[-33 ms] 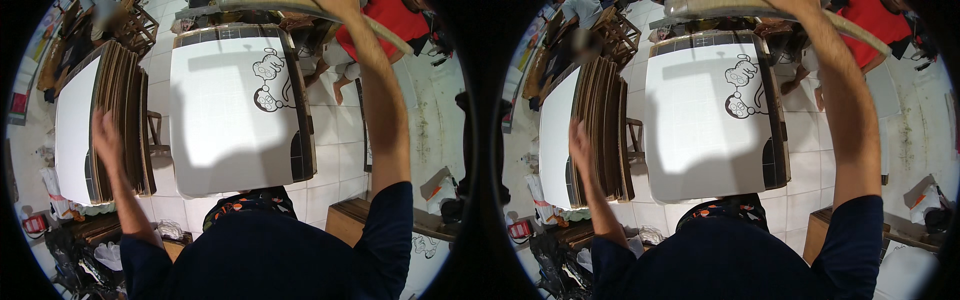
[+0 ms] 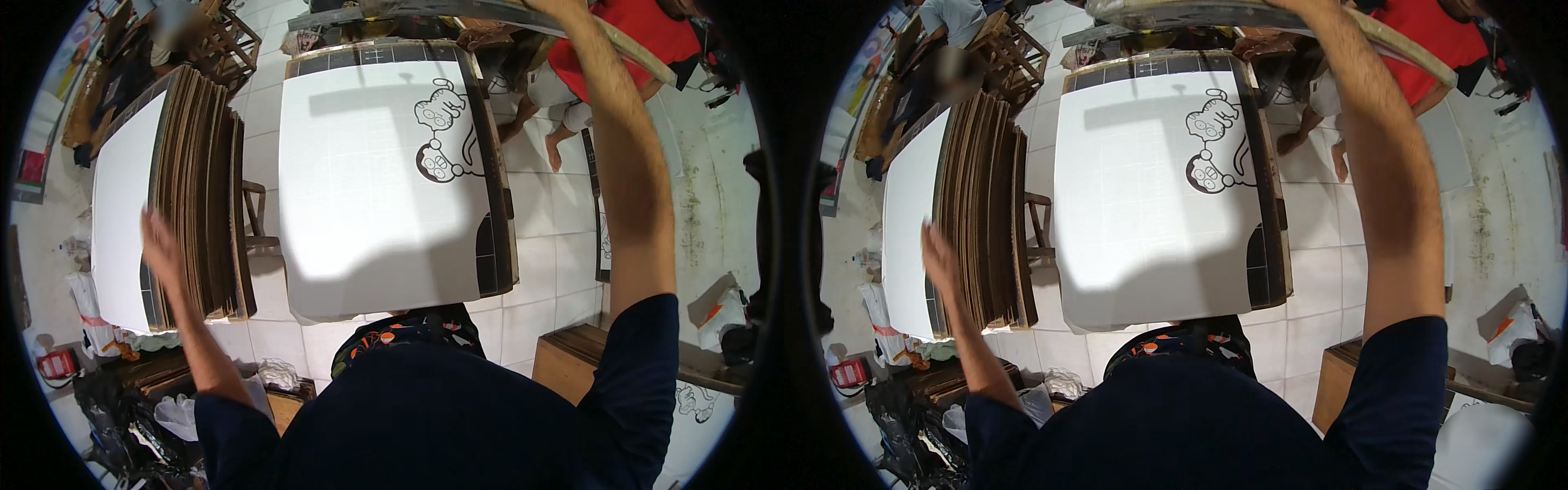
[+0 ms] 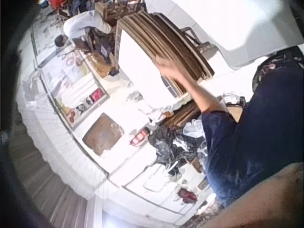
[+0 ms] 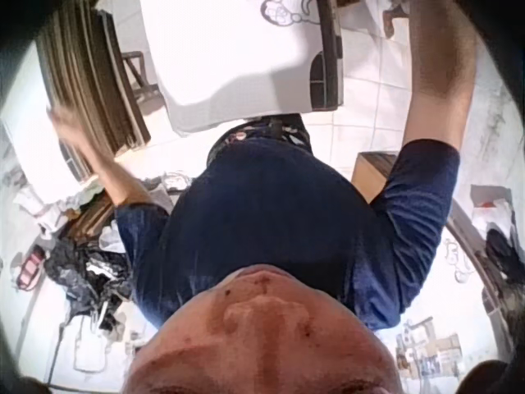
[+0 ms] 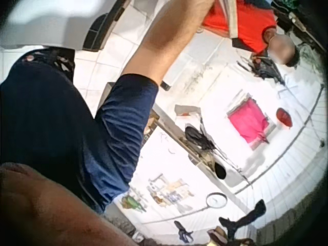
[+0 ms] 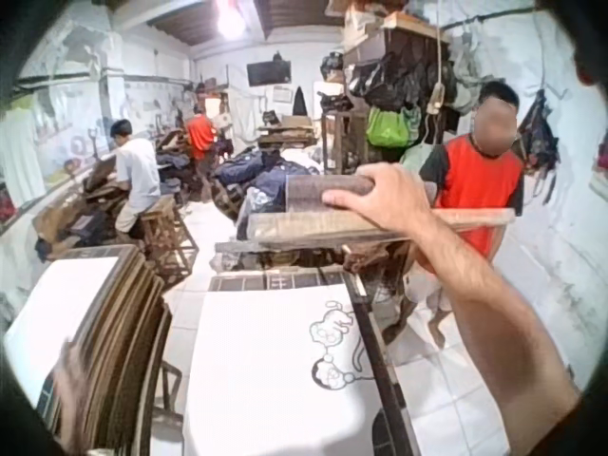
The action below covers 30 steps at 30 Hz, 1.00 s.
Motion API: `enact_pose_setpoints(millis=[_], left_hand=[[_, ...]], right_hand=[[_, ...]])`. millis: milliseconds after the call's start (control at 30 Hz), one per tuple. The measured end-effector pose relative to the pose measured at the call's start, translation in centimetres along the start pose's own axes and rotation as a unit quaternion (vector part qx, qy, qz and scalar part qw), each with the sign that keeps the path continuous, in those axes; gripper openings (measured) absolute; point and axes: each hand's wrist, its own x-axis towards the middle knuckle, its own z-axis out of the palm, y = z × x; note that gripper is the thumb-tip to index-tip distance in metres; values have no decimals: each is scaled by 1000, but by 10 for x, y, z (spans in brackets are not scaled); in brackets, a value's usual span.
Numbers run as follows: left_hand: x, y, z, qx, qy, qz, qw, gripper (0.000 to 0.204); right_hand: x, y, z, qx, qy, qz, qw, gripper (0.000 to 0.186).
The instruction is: The person performs manual screen printing on white cardboard sheets. They place a sheet on a table, align a screen frame, use a squeegee to pull ink across the screen, lift the frame to reveal a printed cartoon character, and move the finished sheet aside. The process is repeated for multiple sheets.
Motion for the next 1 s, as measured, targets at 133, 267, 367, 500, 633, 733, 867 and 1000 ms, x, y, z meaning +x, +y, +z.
enact_pose_setpoints(millis=[133,267,367,500,633,733,867,1000], left_hand=[[-26,-199,-116,321,-158,-158,920,43],[-85,-274,-135,200,-131,-33,971,38],[-95,-272,-136,159,-95,8,983,37],[-82,-248,-157,259,-111,81,956,48],[-47,-205,-175,292,-260,162,906,79],[-36,-140,-169,332,-277,155,888,75],[-61,-43,-128,273,-265,246,891,51],[-114,-62,-98,-22,-206,80,975,46]], right_hand=[[39,-3,-9,-33,-19,41,998,82],[59,-6,-12,-22,-39,33,998,82],[72,-8,-9,-11,-46,27,999,81],[82,16,-2,27,-60,34,997,81],[105,44,21,-57,-40,21,997,96],[110,57,25,-56,-45,-2,997,97],[108,53,20,-63,-58,31,996,98],[103,38,16,-57,-79,44,994,101]])
